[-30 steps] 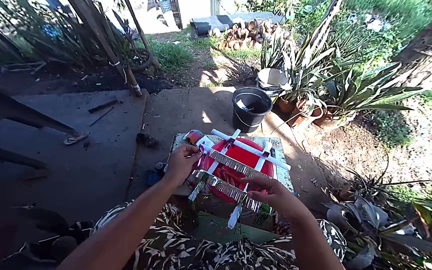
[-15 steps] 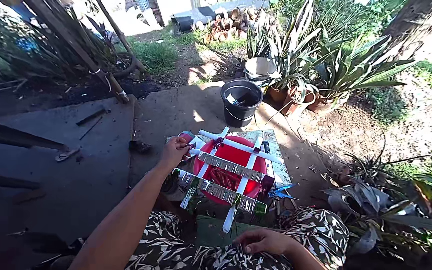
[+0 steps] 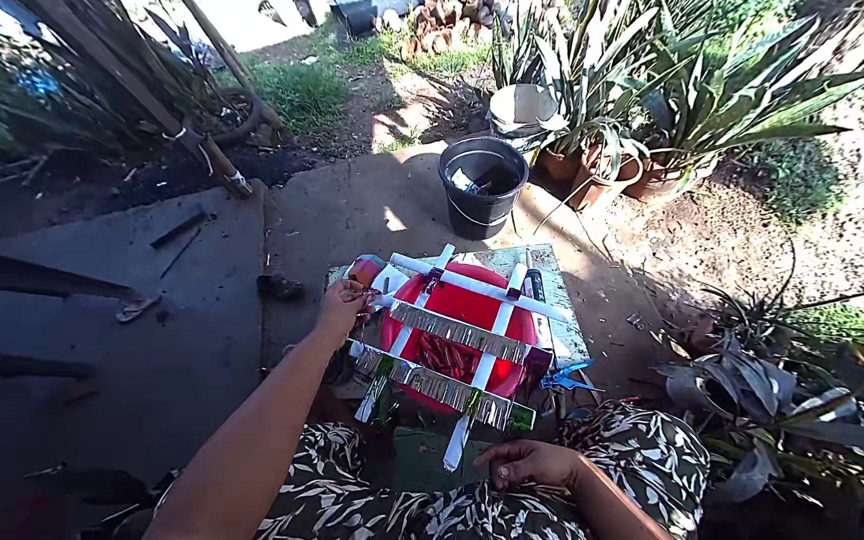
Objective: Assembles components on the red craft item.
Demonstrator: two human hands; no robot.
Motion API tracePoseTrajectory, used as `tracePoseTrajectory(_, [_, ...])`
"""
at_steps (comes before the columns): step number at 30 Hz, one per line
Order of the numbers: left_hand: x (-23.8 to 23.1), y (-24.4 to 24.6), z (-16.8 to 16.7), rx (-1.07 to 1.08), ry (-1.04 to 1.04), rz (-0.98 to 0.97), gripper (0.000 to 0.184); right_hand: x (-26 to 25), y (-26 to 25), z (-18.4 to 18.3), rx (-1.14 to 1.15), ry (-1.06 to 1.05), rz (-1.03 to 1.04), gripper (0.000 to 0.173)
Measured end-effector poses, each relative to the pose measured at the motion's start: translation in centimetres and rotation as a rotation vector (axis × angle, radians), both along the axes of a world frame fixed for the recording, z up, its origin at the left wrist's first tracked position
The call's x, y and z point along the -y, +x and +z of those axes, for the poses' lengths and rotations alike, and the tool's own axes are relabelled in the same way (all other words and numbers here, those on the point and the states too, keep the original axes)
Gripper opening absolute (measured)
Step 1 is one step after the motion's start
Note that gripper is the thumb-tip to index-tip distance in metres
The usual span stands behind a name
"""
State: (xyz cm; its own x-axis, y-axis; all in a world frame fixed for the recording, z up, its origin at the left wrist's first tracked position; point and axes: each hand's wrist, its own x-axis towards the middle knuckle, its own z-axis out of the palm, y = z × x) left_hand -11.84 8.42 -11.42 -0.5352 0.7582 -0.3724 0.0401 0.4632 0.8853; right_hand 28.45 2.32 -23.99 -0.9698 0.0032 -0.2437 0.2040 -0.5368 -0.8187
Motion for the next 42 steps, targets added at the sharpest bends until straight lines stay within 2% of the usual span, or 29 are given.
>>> tracePoseTrajectory(9, [0.7, -0.2, -0.4, -0.146, -0.079, -0.116, 0.025, -0.1, -0.3, -2.0, 0.136, 0.060, 0.019, 0.040])
tracePoseTrajectory(23, [1.3, 0.0, -0.8, -0.096, -0.052, -0.118, 0.022, -0.2, -1.2, -2.5, 0.215, 0.202, 0.067, 0.043])
tracePoseTrajectory(31, [0.8, 0.3, -0.8, -0.068, -0.052, -0.105, 0.021, -0.2, -1.2, -2.9, 0.242, 0.198, 0.061, 0.044])
tracePoseTrajectory(42, [0.5, -0.2, -1.1, -0.157, -0.069, -0.200, 0.021, -0.2, -1.4, -3.8, 0.321, 0.213, 0.033, 0.041])
